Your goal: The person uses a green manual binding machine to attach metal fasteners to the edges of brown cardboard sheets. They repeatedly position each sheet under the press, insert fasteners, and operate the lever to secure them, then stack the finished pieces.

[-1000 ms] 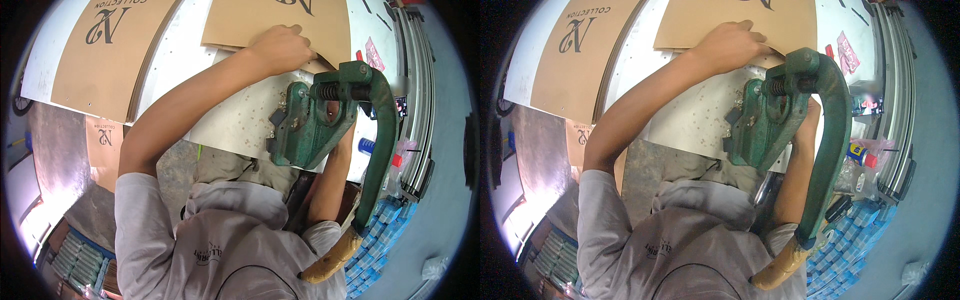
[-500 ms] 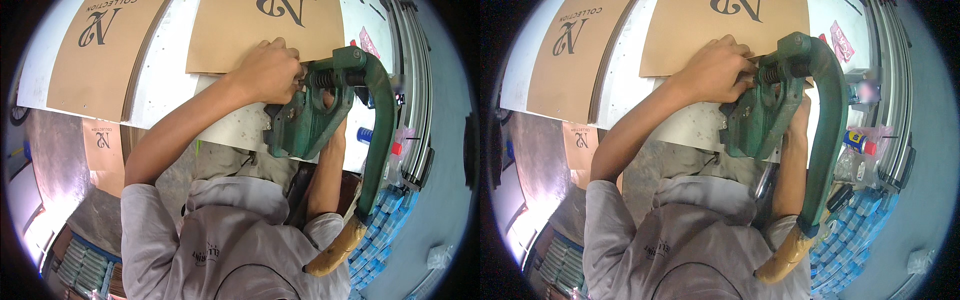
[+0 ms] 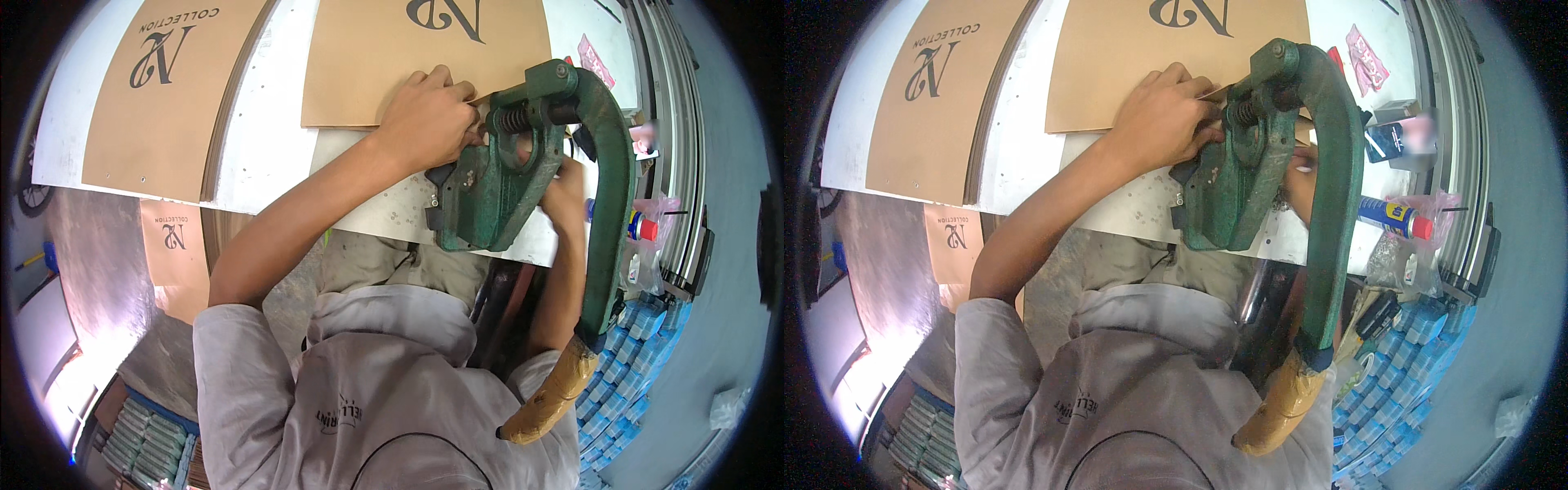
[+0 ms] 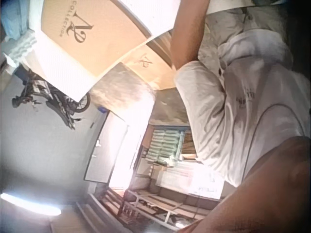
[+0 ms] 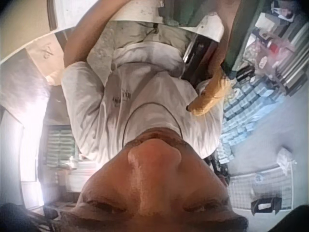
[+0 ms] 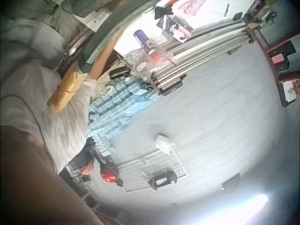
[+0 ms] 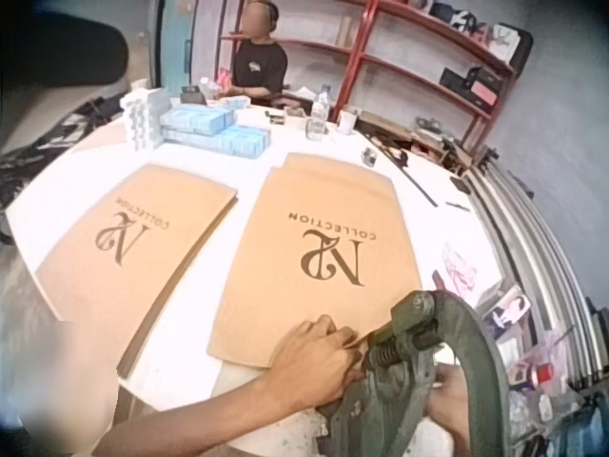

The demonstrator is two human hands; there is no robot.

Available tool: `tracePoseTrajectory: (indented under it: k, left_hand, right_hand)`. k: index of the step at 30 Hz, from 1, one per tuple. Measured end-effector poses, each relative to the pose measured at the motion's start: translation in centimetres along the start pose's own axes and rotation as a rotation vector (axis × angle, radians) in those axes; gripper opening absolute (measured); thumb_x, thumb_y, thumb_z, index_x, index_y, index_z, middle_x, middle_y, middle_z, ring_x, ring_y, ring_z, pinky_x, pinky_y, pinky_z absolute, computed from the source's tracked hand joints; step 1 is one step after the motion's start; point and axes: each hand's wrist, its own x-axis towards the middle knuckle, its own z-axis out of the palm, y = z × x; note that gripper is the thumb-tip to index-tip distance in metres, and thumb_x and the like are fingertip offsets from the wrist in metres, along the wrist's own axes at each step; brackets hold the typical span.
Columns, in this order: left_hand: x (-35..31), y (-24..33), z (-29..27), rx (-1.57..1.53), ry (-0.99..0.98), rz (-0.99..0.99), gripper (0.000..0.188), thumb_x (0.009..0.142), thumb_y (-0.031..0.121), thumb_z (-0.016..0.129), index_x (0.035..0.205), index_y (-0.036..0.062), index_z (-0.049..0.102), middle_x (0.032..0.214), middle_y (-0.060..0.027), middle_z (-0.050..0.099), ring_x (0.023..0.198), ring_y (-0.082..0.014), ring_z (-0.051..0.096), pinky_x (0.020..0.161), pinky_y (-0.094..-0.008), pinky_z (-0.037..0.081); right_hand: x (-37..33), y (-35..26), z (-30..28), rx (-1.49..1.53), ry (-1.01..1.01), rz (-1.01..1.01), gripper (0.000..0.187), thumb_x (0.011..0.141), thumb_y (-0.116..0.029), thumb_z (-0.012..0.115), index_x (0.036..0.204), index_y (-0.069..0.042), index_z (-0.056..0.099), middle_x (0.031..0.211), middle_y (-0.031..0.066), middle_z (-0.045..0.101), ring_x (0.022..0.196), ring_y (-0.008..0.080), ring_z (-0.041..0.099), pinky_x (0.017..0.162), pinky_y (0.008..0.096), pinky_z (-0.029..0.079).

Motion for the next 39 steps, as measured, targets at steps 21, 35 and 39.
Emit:
tracePoseTrajectory:
  k: [21, 35, 39]
  left_hand:
    - [1.2, -1.8, 0.4, 0.206, -0.021, 0.051, 0.030, 0.083, 0.013, 0.069, 0.112, 0.0130, 0.078, 0.132, -0.0057, 0.067, 0.118, -0.0294, 0.060, 0.103, -0.0413, 0.051]
    - [-3.9, -6.5, -3.1, 0.499, 0.015, 0.053, 0.054, 0.089, 0.013, 0.063, 0.140, 0.0301, 0.063, 0.130, -0.0186, 0.063, 0.119, -0.0389, 0.062, 0.102, -0.0481, 0.050]
    - [-2.1, -5.5, -2.3, 0.438, 0.079, 0.093, 0.047, 0.086, 0.010, 0.063, 0.129, 0.0276, 0.070, 0.107, -0.0112, 0.071, 0.095, -0.0316, 0.070, 0.080, -0.0393, 0.060]
  right_hand:
    - [-8.3, -7.4, -8.0, 0.322, 0.336, -0.546, 0.043, 0.098, -0.028, 0.062, 0.127, 0.003, 0.065, 0.123, 0.0181, 0.067, 0.112, 0.0284, 0.061, 0.098, 0.0430, 0.046]
    - [-0.6, 2.1, 3.3, 0.326, 0.103, -0.403, 0.015, 0.091, -0.003, 0.070, 0.104, 0.003, 0.069, 0.099, 0.0053, 0.069, 0.082, 0.0117, 0.061, 0.075, 0.0283, 0.050]
    - [0.4, -2.4, 5.3, 0.545, -0.107, -0.370, 0.022, 0.090, -0.008, 0.073, 0.109, 0.002, 0.070, 0.108, 0.0110, 0.071, 0.096, 0.0170, 0.065, 0.087, 0.0322, 0.052]
